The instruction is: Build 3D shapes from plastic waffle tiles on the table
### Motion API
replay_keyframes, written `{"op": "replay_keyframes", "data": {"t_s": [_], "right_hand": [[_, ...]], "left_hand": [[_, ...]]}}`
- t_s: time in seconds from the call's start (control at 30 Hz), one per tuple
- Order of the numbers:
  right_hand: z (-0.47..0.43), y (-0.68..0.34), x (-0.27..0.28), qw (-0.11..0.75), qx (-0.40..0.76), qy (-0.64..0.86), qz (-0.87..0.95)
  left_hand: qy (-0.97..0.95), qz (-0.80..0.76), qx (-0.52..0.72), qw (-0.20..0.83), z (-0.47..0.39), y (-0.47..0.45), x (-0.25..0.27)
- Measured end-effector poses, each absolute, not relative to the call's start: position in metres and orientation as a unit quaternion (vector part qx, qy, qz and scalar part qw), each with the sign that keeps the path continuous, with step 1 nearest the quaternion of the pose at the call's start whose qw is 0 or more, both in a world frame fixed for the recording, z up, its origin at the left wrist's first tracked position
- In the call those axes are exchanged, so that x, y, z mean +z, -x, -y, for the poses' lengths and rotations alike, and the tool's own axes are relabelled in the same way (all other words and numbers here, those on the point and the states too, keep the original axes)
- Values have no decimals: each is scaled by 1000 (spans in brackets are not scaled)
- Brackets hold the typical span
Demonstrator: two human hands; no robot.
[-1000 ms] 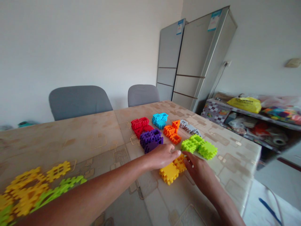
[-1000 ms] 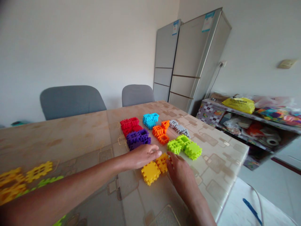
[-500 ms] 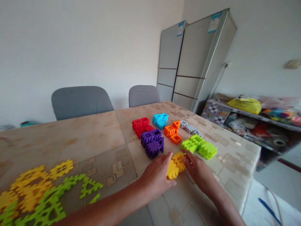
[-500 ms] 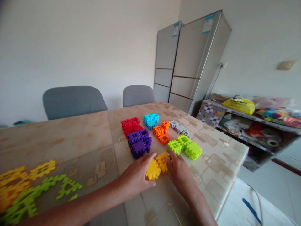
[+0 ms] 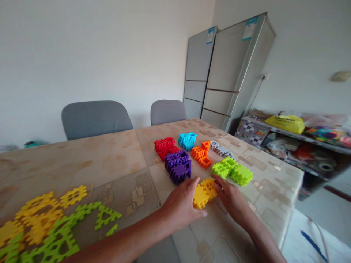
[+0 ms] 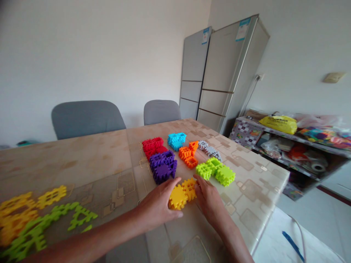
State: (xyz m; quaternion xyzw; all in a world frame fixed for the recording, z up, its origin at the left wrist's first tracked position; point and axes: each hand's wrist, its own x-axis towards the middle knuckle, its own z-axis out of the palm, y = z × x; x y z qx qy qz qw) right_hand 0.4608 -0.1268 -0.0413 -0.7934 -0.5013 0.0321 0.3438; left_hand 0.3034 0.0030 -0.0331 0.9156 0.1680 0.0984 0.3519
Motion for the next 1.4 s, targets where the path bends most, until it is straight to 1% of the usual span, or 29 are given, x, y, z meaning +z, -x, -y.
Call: {"op": "replay_keyframes", "data": {"t_s": [0.27,0.43,0.8,0.97,1.17,1.27,1.4], "right_hand": [[127,-464,-45,350,24,791,501],[126,-468,-47,337,15,788,515],[125,-469,-47,340,28,786,515],[124,-470,-48,326,29,794,513],[124,-475,-55,325,-38,806,494],[126,-477,-55,328,-91,800,495],[129,-477,-53,341,-158,776,506]], "left_hand": [[-911,-168,109,359,-3,-297,-45],[-914,-168,118,349,-1,-298,-50],[-914,-171,129,343,4,-294,-49],[-909,-180,124,354,5,-294,-50],[-904,-198,117,359,13,-273,-44],[-908,-204,113,348,15,-236,-40],[-925,-196,139,294,8,-165,-46]]}}
